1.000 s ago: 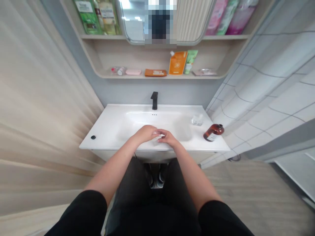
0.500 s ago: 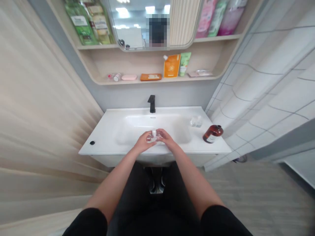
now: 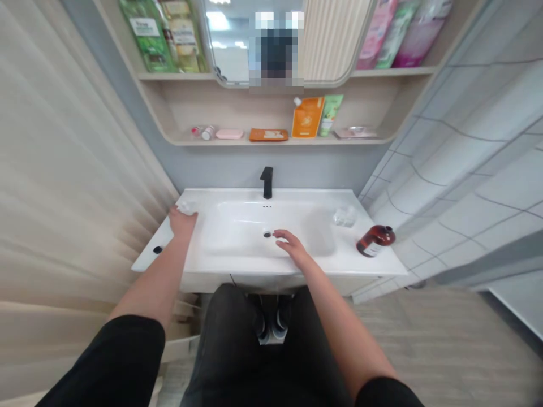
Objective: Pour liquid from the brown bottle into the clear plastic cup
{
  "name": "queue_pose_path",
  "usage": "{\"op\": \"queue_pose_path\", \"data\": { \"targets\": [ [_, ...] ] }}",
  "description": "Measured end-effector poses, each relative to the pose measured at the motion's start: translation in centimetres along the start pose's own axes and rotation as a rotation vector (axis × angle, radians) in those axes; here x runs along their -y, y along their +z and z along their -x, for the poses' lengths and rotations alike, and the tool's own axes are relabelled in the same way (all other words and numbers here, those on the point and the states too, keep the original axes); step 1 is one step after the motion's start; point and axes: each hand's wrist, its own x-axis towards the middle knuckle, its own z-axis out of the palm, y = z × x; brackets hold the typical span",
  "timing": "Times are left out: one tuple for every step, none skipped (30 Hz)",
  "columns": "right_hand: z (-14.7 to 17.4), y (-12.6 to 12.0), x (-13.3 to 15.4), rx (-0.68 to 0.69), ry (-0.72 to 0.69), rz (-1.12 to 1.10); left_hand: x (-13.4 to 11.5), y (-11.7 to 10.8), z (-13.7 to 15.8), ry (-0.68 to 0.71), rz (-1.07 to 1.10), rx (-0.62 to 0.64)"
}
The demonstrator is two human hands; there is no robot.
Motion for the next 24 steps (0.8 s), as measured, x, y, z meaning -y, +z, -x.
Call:
{"op": "queue_pose_path", "data": {
  "targets": [
    [0.1,0.0,0.2,-0.014,-0.003,0.011,0.3,-0.1,-0.4,-0.031,-0.03,-0.085],
    [0.2,0.0,0.3,-0.024,-0.004,0.02,0.7,0.0,-0.7,-0.069,-0.063,-0.167],
    [0.2,0.0,0.5,-0.029,-0.003,0.028,1.0,0.2,-1.0,-0.106,-0.087,-0.222],
    [0.2,0.0,0.6,-0.033,0.002,0.033,1.2,0.4,-1.2,-0.126,-0.096,-0.236],
    [0.2,0.0,0.7,-0.034,0.009,0.034,1.3,0.6,-1.3,-0.131,-0.092,-0.224],
    [0.2,0.0,0.8,-0.034,0.018,0.029,1.3,0.9,-1.1,-0.128,-0.08,-0.219],
    [0.1,0.0,0.8,-0.03,0.025,0.02,1.1,1.3,-0.7,-0.106,-0.067,-0.232],
    [0.0,0.0,0.8,-0.027,0.026,0.01,0.8,1.7,0.0,-0.054,-0.057,-0.256],
    [0.0,0.1,0.7,-0.03,0.021,0.005,0.4,2.2,1.2,0.028,-0.052,-0.276],
    [-0.1,0.2,0.7,-0.039,0.012,0.011,-0.2,2.8,2.7,0.135,-0.051,-0.28],
    [-0.1,0.4,0.6,-0.061,0.0,0.033,-0.8,3.6,4.6,0.263,-0.053,-0.252],
    [-0.1,0.6,0.5,-0.097,-0.013,0.071,-1.4,4.4,6.7,0.39,-0.052,-0.182],
    [-0.1,0.7,0.4,-0.143,-0.025,0.124,-2.0,5.3,8.8,0.499,-0.058,-0.084],
    [-0.1,0.7,0.4,-0.185,-0.038,0.188,-2.5,6.2,10.9,0.587,-0.072,0.023],
    [-0.1,0.5,0.5,-0.222,-0.052,0.253,-3.0,7.0,12.7,0.649,-0.092,0.121],
    [-0.1,0.1,0.9,-0.248,-0.067,0.312,-3.4,7.7,14.3,0.699,-0.129,0.216],
    [-0.1,-0.7,1.5,-0.266,-0.08,0.366,-3.7,8.2,15.4,0.733,-0.179,0.3],
    [-0.2,-1.8,2.4,-0.276,-0.088,0.42,-4.0,8.6,16.3,0.752,-0.238,0.364],
    [-0.4,-3.3,3.5,-0.286,-0.087,0.482,-4.2,8.7,16.7,0.76,-0.299,0.411],
    [-0.7,-5.1,4.9,-0.307,-0.077,0.567,-4.3,8.8,17.0,0.761,-0.355,0.441],
    [-1.2,-7.2,6.4,-0.323,-0.06,0.679,-4.5,8.7,17.0,0.759,-0.399,0.456],
    [-1.8,-9.4,8.0,-0.341,-0.05,0.819,-4.6,8.6,17.0,0.756,-0.429,0.465],
    [-2.4,-11.6,9.5,-0.351,-0.034,0.981,-4.7,8.4,16.9,0.753,-0.446,0.471],
    [-3.2,-13.7,11.0,-0.361,-0.003,1.144,-4.8,8.3,16.8,0.748,-0.456,0.474]
  ]
}}
